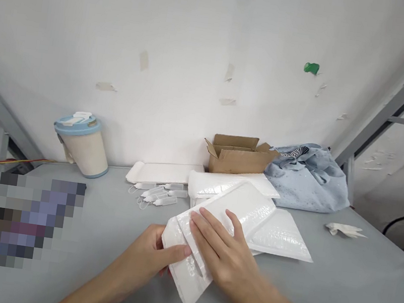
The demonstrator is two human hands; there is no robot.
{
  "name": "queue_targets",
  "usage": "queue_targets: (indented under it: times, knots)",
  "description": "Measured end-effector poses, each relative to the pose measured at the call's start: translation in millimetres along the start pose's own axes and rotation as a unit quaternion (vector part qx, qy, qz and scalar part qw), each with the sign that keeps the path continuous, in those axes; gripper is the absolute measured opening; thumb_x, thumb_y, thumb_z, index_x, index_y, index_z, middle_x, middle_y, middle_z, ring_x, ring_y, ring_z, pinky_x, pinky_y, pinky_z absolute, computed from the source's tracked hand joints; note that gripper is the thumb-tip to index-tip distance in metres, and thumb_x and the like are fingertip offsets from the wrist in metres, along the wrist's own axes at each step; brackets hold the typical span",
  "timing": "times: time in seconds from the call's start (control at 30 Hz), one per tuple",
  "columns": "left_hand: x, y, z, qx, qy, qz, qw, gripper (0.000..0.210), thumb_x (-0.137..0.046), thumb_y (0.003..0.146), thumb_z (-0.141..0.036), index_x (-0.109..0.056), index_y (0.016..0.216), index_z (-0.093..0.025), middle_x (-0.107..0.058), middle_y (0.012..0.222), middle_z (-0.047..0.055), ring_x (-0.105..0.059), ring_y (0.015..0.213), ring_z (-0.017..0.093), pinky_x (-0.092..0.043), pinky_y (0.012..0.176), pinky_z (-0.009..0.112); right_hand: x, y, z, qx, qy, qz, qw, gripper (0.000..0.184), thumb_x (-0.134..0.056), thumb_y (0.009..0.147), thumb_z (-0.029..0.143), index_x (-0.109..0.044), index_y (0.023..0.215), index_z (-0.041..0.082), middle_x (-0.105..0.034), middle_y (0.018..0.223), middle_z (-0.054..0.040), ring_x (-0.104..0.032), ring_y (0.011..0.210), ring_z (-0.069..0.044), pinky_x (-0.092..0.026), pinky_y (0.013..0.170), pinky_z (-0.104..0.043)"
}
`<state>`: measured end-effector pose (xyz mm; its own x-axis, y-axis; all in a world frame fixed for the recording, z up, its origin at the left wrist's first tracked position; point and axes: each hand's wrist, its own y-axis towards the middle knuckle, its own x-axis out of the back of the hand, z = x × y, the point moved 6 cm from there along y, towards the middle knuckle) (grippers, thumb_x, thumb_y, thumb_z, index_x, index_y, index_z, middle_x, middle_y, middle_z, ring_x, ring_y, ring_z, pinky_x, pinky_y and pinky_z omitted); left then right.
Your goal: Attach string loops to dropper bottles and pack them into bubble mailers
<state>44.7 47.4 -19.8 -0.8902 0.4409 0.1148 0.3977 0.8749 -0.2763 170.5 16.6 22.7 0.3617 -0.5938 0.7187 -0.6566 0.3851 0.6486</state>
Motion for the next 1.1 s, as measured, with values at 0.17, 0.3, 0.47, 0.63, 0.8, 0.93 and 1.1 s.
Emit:
queue_targets:
  times: [0.17, 0.3, 0.47, 0.63, 0.8, 0.93, 1.1]
  knots:
    - [0.8, -2.5, -3.6, -0.005, -0.030, 0.008, 1.000, 0.039, -0.057, 0.079, -0.047, -0.055, 0.059, -0.013, -0.053, 0.054, 0.000, -0.044, 0.050, 0.011, -0.032, 0.050, 0.023, 2.7, 1.8, -1.6, -0.001, -0.012, -0.015, 1.000, 0.029, -0.043, 0.091, 0.009, -0.059, 0.115, 0.007, -0.060, 0.125, -0.0125, -0.047, 0.122, -0.024, -0.029, 0.102, -0.049]
    - [4.7, -2.4, -1.2, 0.001, -0.072, -0.003, 0.997, 0.045, -0.056, 0.079, -0.052, -0.056, 0.057, -0.013, -0.055, 0.052, 0.001, -0.046, 0.047, 0.011, -0.035, 0.049, 0.024, 6.6, 2.8, -2.1, -0.007, -0.018, -0.023, 1.000, 0.030, -0.042, 0.091, 0.008, -0.059, 0.115, 0.008, -0.061, 0.122, -0.0140, -0.049, 0.120, -0.025, -0.032, 0.100, -0.049]
    - [13.0, -3.8, -3.4, 0.019, -0.108, -0.048, 0.993, 0.053, -0.055, 0.079, -0.053, -0.045, 0.043, -0.016, -0.051, 0.044, 0.000, -0.046, 0.041, 0.010, -0.033, 0.047, 0.024, 12.5, 1.0, -3.4, -0.006, 0.003, -0.057, 0.998, 0.029, -0.042, 0.088, 0.005, -0.061, 0.111, 0.007, -0.065, 0.115, -0.0142, -0.053, 0.117, -0.024, -0.037, 0.098, -0.047]
    - [17.2, -5.9, -19.0, -0.053, -0.110, -0.041, 0.992, 0.042, -0.055, 0.083, -0.044, -0.056, 0.053, -0.015, -0.060, 0.059, 0.003, -0.055, 0.058, 0.014, -0.042, 0.055, 0.024, 10.8, 0.8, -5.1, 0.006, 0.004, -0.073, 0.997, 0.028, -0.040, 0.088, 0.002, -0.063, 0.104, 0.005, -0.068, 0.107, -0.0148, -0.058, 0.109, -0.025, -0.037, 0.097, -0.048]
    - [14.7, -10.7, -25.8, -0.153, 0.055, -0.078, 0.984, 0.021, -0.054, 0.085, -0.034, -0.066, 0.092, -0.018, -0.065, 0.084, 0.005, -0.058, 0.073, 0.016, -0.049, 0.064, 0.025, 8.3, 0.7, -8.8, -0.015, 0.015, -0.067, 0.998, 0.034, -0.036, 0.087, 0.002, -0.061, 0.111, 0.005, -0.067, 0.111, -0.0136, -0.056, 0.112, -0.024, -0.036, 0.098, -0.047]
    - [3.2, -19.4, -34.0, -0.331, 0.308, -0.168, 0.876, 0.027, -0.051, 0.085, -0.018, -0.060, 0.110, -0.022, -0.062, 0.092, 0.008, -0.058, 0.082, 0.019, -0.050, 0.068, 0.028, 14.5, -0.9, -4.3, -0.005, 0.016, -0.099, 0.995, 0.030, -0.039, 0.083, 0.000, -0.064, 0.097, 0.008, -0.069, 0.106, -0.0142, -0.059, 0.109, -0.024, -0.039, 0.097, -0.048]
    - [-9.8, -28.1, -42.3, -0.482, 0.426, -0.263, 0.719, 0.030, -0.044, 0.084, -0.004, -0.062, 0.103, -0.019, -0.062, 0.088, 0.009, -0.056, 0.080, 0.019, -0.047, 0.064, 0.027, 25.6, -2.0, 2.4, 0.005, 0.045, -0.153, 0.987, 0.030, -0.037, 0.084, 0.000, -0.062, 0.074, 0.014, -0.072, 0.095, -0.0112, -0.062, 0.102, -0.021, -0.041, 0.094, -0.045]
